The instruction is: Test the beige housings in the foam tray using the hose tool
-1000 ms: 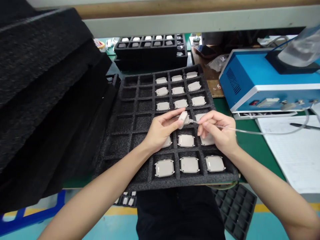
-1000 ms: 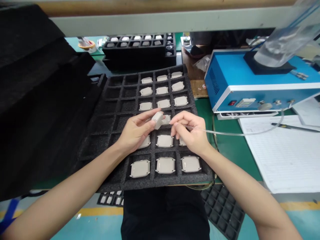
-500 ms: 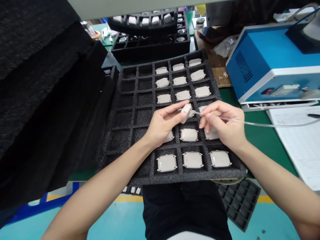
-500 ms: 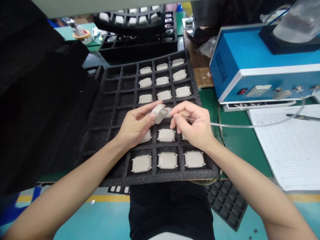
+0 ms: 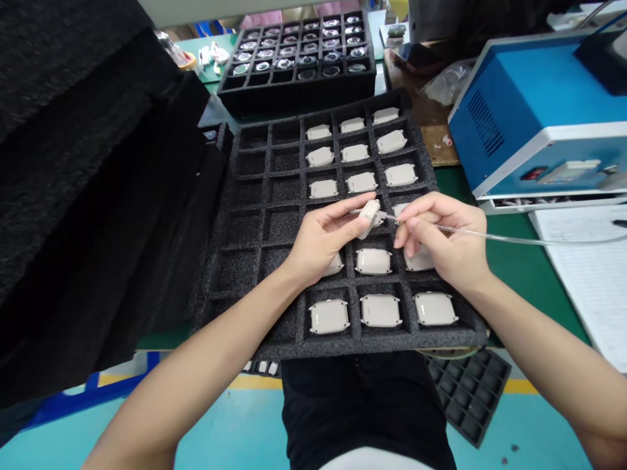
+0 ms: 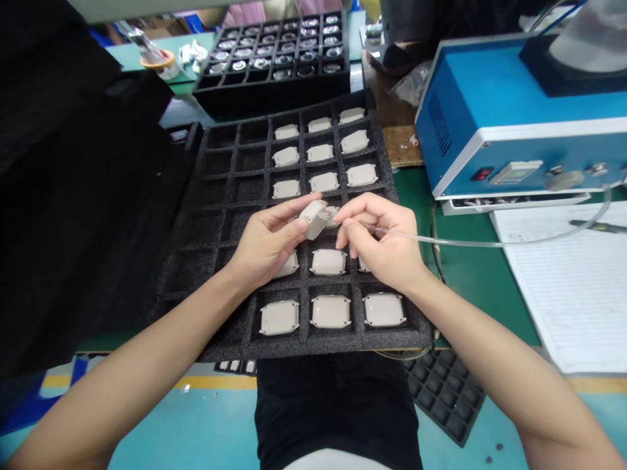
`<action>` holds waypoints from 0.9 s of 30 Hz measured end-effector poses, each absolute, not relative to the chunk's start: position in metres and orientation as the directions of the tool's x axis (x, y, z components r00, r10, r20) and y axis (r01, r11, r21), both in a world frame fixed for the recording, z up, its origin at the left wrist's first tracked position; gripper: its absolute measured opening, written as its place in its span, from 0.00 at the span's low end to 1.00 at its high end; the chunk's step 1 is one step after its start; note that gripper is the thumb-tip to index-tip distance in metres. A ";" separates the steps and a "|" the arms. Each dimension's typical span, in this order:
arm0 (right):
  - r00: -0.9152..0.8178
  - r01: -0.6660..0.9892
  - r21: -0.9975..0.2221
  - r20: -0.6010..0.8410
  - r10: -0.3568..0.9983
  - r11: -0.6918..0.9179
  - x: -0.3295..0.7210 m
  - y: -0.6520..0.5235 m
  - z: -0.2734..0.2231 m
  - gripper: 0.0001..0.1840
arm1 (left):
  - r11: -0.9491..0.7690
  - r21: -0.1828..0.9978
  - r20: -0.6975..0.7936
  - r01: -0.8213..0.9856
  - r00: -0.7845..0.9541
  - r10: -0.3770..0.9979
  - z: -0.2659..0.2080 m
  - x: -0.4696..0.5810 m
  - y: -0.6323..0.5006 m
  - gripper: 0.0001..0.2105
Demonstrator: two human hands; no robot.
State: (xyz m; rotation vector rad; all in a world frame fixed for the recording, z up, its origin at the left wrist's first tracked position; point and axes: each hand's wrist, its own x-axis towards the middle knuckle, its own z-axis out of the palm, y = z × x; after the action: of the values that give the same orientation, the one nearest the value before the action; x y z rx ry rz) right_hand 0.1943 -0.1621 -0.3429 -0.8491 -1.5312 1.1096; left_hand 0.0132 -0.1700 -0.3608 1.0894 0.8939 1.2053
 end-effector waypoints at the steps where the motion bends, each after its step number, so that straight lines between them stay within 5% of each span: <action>1: -0.231 -0.022 -0.946 0.320 0.919 0.324 0.194 -0.162 -0.343 0.03 | 0.020 0.966 0.022 -0.258 0.160 0.987 -0.361 0.013 -0.170 0.16; 12: -0.267 -0.100 -0.972 0.233 0.935 0.213 0.193 -0.159 -0.344 0.04 | 0.120 0.978 -0.114 -0.173 0.043 0.992 -0.347 0.018 -0.173 0.19; 27: -0.288 -0.131 -0.978 0.195 0.938 0.164 0.192 -0.158 -0.344 0.03 | 0.127 0.976 -0.120 -0.179 0.048 0.992 -0.346 0.017 -0.174 0.22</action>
State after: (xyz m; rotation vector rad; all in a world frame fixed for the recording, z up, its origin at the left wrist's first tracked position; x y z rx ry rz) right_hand 0.1922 -0.1582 -0.3442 -0.8363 -1.4263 1.3314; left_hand 0.0171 -0.1743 -0.3456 1.0026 1.1050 1.1722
